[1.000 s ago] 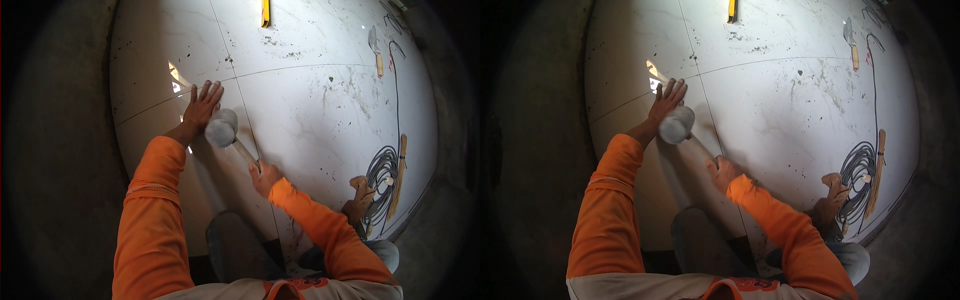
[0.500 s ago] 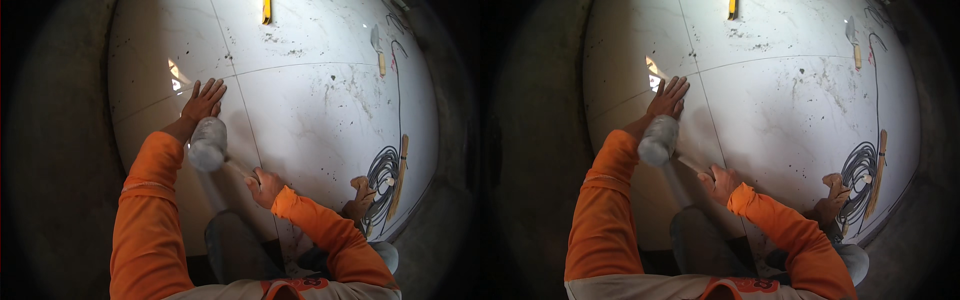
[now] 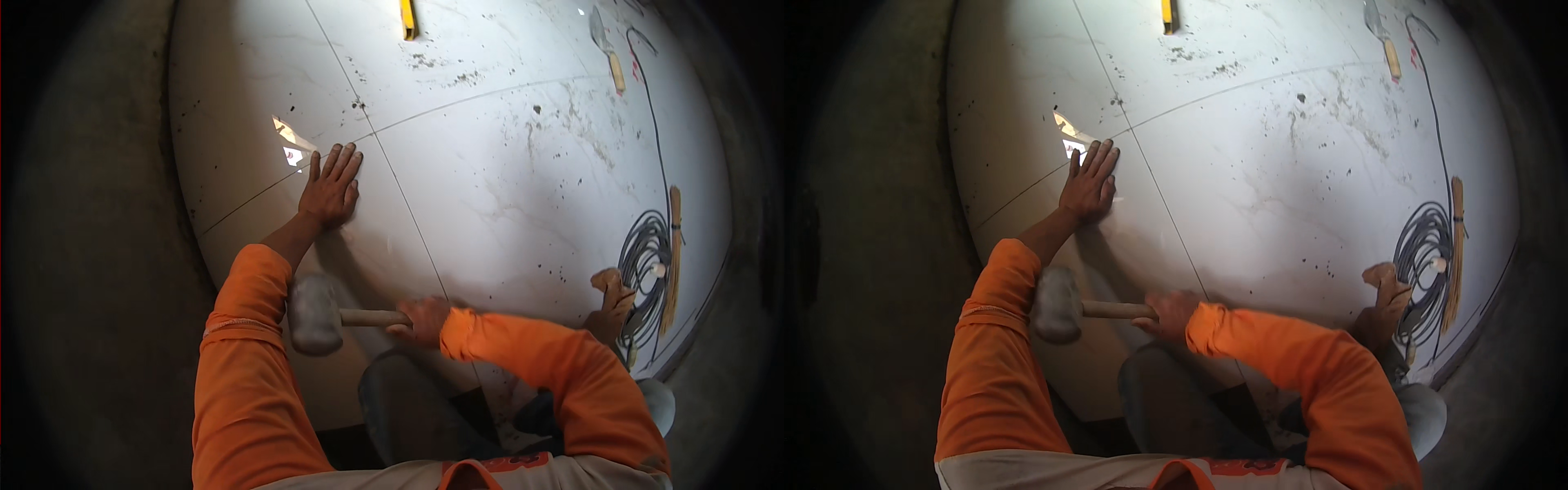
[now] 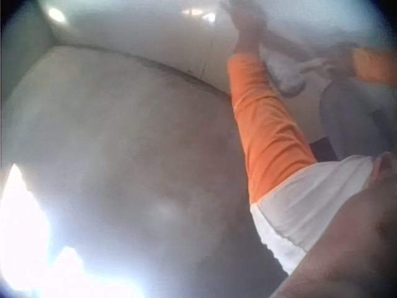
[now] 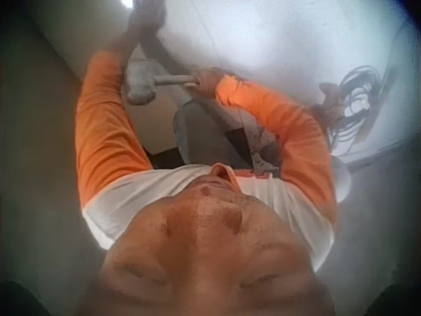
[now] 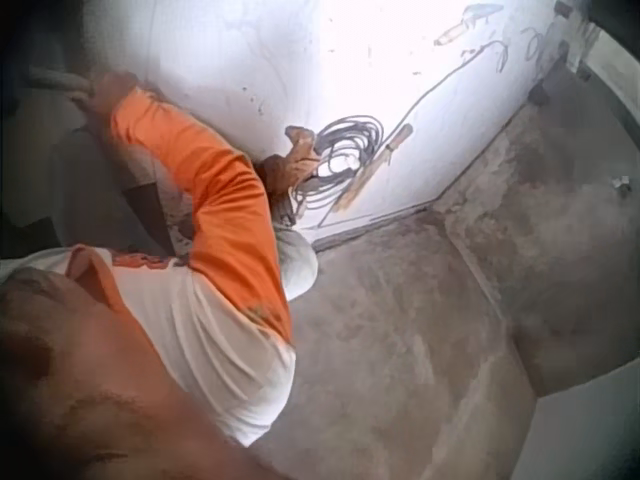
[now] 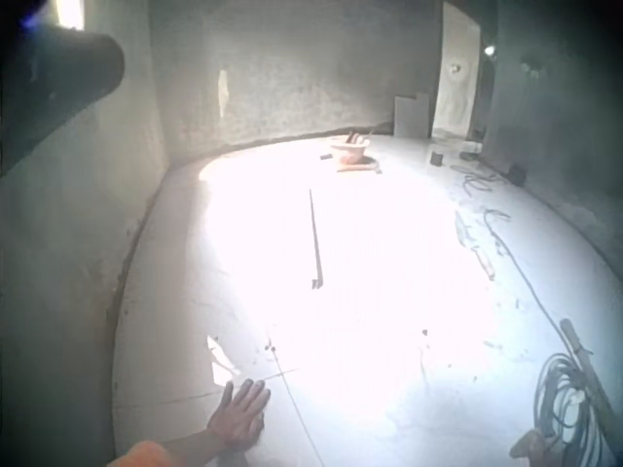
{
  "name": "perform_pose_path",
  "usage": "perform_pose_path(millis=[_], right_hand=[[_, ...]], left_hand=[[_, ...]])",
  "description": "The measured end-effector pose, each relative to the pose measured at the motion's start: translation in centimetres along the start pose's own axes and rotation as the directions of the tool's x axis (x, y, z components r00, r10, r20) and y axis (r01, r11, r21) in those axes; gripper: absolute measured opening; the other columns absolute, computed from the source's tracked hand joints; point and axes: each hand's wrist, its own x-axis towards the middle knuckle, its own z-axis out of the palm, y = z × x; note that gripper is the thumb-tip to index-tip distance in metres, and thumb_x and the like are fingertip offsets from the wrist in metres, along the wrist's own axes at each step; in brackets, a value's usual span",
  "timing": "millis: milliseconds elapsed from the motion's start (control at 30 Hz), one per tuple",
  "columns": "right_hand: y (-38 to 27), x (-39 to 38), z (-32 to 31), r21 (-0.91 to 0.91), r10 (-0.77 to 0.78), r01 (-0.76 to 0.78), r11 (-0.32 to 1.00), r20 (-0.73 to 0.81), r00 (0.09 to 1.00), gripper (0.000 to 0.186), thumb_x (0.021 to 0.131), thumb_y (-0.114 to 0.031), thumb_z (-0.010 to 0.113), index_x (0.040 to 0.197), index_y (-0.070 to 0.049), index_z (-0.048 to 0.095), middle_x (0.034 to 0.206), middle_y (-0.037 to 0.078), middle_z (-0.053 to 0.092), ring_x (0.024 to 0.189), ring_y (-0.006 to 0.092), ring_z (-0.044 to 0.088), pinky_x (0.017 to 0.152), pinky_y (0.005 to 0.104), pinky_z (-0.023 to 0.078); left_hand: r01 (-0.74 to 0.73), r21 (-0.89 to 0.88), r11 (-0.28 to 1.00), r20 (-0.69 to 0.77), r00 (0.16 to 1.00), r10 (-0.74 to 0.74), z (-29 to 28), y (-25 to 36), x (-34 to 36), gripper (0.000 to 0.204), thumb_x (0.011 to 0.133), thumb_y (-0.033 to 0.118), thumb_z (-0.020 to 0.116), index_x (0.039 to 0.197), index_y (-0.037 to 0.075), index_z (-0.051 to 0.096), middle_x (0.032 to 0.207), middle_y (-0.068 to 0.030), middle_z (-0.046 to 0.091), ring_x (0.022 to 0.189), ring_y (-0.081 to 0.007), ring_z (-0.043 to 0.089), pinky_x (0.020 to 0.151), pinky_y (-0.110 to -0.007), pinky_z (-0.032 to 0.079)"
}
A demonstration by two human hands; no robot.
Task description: The person installs floor tiles by positioning a large tile onto the mortar bed and repeatedly tapping it with a rubber mallet to level and set it.
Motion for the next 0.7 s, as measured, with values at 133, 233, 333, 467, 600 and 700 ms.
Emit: perform_pose_path(millis=[133, 233, 333, 467, 600, 700], right_hand=[[-2.4, 1.0, -1.7, -0.023, 0.085, -0.083, 0.996, 0.19, 0.978, 0.069, 0.09, -0.069, 0.038, 0.105, -0.005, 0.058, 0.082, 0.019, 0.067, 0.083, 0.0376, 0.067, 0.074, 0.0489, 0.052], [-0.6, 0.3, 0.9, 0.017, -0.14, 0.139, 0.99, 0.129, 0.982, 0.067, 0.09, -0.068, 0.038, 0.102, -0.005, 0.058, 0.087, 0.019, 0.067, 0.084, 0.0365, 0.067, 0.074, 0.0495, 0.052], [-0.3, 1.6, -1.1, -0.042, -0.115, 0.126, 0.991, 0.203, 0.972, 0.065, 0.091, -0.066, 0.041, 0.101, -0.005, 0.06, 0.092, 0.019, 0.068, 0.083, 0.0354, 0.068, 0.072, 0.0487, 0.053], [-5.0, -0.8, -3.9, 0.087, -0.26, 0.248, 0.965, 0.173, 0.95, 0.064, 0.09, -0.065, 0.044, 0.106, -0.005, 0.061, 0.092, 0.02, 0.068, 0.077, 0.034, 0.069, 0.068, 0.0452, 0.054], [0.4, 3.1, -3.2, -0.013, 0.07, -0.071, 0.997, 0.366, 0.928, 0.06, 0.087, -0.064, 0.051, 0.105, -0.007, 0.062, 0.089, 0.021, 0.068, 0.077, 0.0358, 0.069, 0.068, 0.0456, 0.055], [-5.2, 0.2, -4.1, 0.151, -0.228, 0.198, 0.968, 0.215, 0.95, 0.063, 0.086, -0.066, 0.052, 0.103, -0.007, 0.064, 0.085, 0.018, 0.069, 0.076, 0.0353, 0.069, 0.068, 0.0467, 0.055]], left_hand=[[-0.011, 0.024, 1.0, 0.012, 1.0, 0.011, 0.0, 0.6, 0.7, 0.06, 0.09, 0.025, 0.039, 0.146, 0.008, 0.031, 0.155, -0.013, 0.026, 0.144, -0.0326, 0.02, 0.116, -0.057, 0.007], [-0.006, 0.065, 0.998, 0.065, 0.998, 0.001, -0.3, 1.0, 0.7, 0.061, 0.091, 0.03, 0.037, 0.147, 0.007, 0.029, 0.156, -0.013, 0.023, 0.145, -0.0306, 0.018, 0.117, -0.055, 0.006], [-0.186, -0.03, 0.982, 0.021, 0.982, 0.187, -0.1, 0.4, 1.8, 0.066, 0.087, 0.027, 0.044, 0.144, -0.002, 0.028, 0.153, -0.0216, 0.025, 0.144, -0.0352, 0.019, 0.117, -0.053, 0.009], [-0.404, -0.035, 0.914, 0.191, 0.895, 0.403, -1.2, -1.6, 2.3, 0.067, 0.086, 0.027, 0.044, 0.145, -0.001, 0.027, 0.154, -0.0196, 0.023, 0.145, -0.0343, 0.019, 0.118, -0.052, 0.009], [-0.404, -0.102, 0.909, 0.175, 0.892, 0.417, -1.0, -1.0, 5.2, 0.072, 0.085, 0.032, 0.046, 0.148, 0.003, 0.024, 0.156, -0.0164, 0.022, 0.145, -0.0319, 0.019, 0.118, -0.051, 0.009], [-0.362, -0.096, 0.927, 0.188, 0.908, 0.374, -1.6, -2.4, 5.9, 0.075, 0.085, 0.035, 0.047, 0.148, 0.004, 0.023, 0.156, -0.0155, 0.022, 0.145, -0.0306, 0.019, 0.119, -0.051, 0.009]])
